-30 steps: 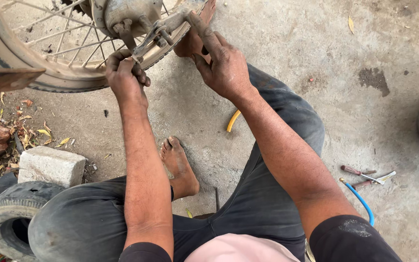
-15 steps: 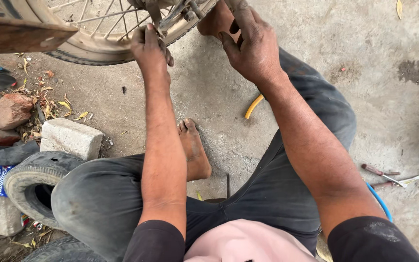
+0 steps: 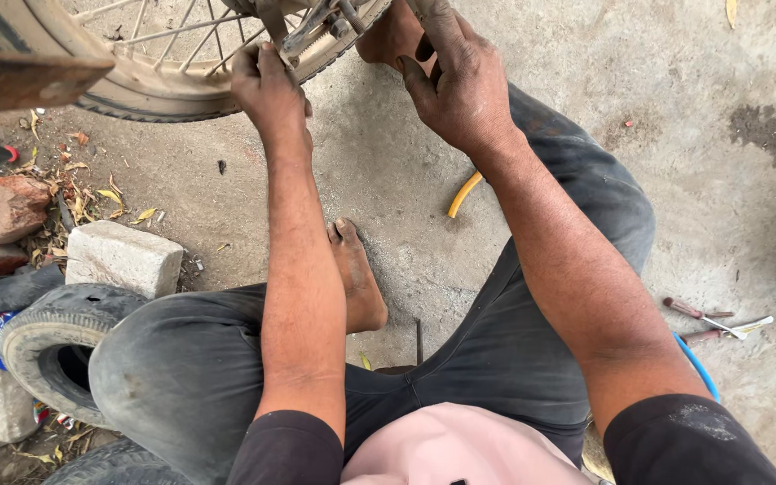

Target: The person sits on the ground beside a motorcycle and works on the rear wheel brake linkage by hand, then uses a yellow-handled screwdriver to turn and adjust the brake rod nut, repeatedly repositioning their hands on the fitting.

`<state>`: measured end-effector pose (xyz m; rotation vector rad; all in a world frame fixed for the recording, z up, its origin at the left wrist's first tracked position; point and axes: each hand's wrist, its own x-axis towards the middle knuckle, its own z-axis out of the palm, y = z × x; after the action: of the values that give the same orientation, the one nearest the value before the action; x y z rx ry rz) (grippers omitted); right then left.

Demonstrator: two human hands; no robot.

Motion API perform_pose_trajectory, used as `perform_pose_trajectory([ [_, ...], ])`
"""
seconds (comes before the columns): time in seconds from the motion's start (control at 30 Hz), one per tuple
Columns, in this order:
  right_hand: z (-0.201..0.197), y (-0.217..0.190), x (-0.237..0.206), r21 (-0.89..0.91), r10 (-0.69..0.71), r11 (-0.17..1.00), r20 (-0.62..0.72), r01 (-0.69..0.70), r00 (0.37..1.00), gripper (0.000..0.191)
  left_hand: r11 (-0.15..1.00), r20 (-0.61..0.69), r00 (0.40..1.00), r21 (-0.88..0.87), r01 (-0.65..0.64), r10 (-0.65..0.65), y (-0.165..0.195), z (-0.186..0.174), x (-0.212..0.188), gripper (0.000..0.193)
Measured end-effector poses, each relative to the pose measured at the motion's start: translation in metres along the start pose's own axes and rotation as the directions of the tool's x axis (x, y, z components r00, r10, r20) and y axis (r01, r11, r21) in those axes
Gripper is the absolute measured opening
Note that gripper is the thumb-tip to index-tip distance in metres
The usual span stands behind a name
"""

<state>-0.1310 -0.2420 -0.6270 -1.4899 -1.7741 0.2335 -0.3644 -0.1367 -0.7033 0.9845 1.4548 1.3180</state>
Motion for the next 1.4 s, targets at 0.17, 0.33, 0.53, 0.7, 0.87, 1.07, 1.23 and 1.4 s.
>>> perform_pose_trajectory([
  [0.17, -0.003, -0.002, 0.001, -0.009, 0.001, 1.0, -0.013, -0.001, 1.0, 0.077, 0.995, 0.119, 0.992, -0.094, 0.041, -0.03, 0.013, -0.014, -0.001, 0.009],
  [0.33, 0.001, 0.002, 0.001, -0.005, 0.004, 1.0, -0.018, -0.004, 1.0, 0.076, 0.978, 0.205, 0.973, -0.157, 0.141, -0.108, 0.02, -0.02, -0.014, 0.011],
  [0.53, -0.003, -0.002, 0.002, 0.021, -0.023, 1.0, -0.02, 0.023, 1.0, 0.075, 0.998, 0.079, 0.995, -0.037, 0.058, -0.055, 0.016, -0.005, -0.006, 0.013],
  [0.7, -0.013, -0.015, 0.014, 0.07, -0.007, 0.998, -0.022, 0.008, 1.0, 0.077, 0.99, 0.138, 0.981, -0.019, 0.137, -0.133, 0.041, -0.015, -0.019, 0.019],
  [0.87, -0.021, -0.026, 0.023, 0.111, 0.034, 0.993, -0.014, -0.032, 0.999, 0.082, 0.961, 0.096, 0.967, -0.119, 0.248, -0.238, 0.055, 0.0, -0.022, 0.018],
  [1.07, -0.024, -0.031, 0.022, 0.099, 0.1, 0.99, 0.034, -0.103, 0.994, 0.084, 0.994, 0.032, 0.995, 0.04, 0.098, -0.099, 0.041, 0.004, -0.004, 0.011],
  [1.23, -0.025, -0.028, 0.024, 0.092, 0.098, 0.991, 0.018, -0.099, 0.995, 0.085, 0.995, 0.14, 0.987, -0.062, 0.084, -0.075, 0.038, -0.01, -0.012, 0.016],
  [1.4, -0.022, -0.024, 0.023, 0.106, 0.083, 0.991, 0.012, -0.084, 0.996, 0.084, 0.98, 0.075, 0.987, -0.132, 0.15, -0.141, 0.037, 0.002, -0.017, 0.012],
])
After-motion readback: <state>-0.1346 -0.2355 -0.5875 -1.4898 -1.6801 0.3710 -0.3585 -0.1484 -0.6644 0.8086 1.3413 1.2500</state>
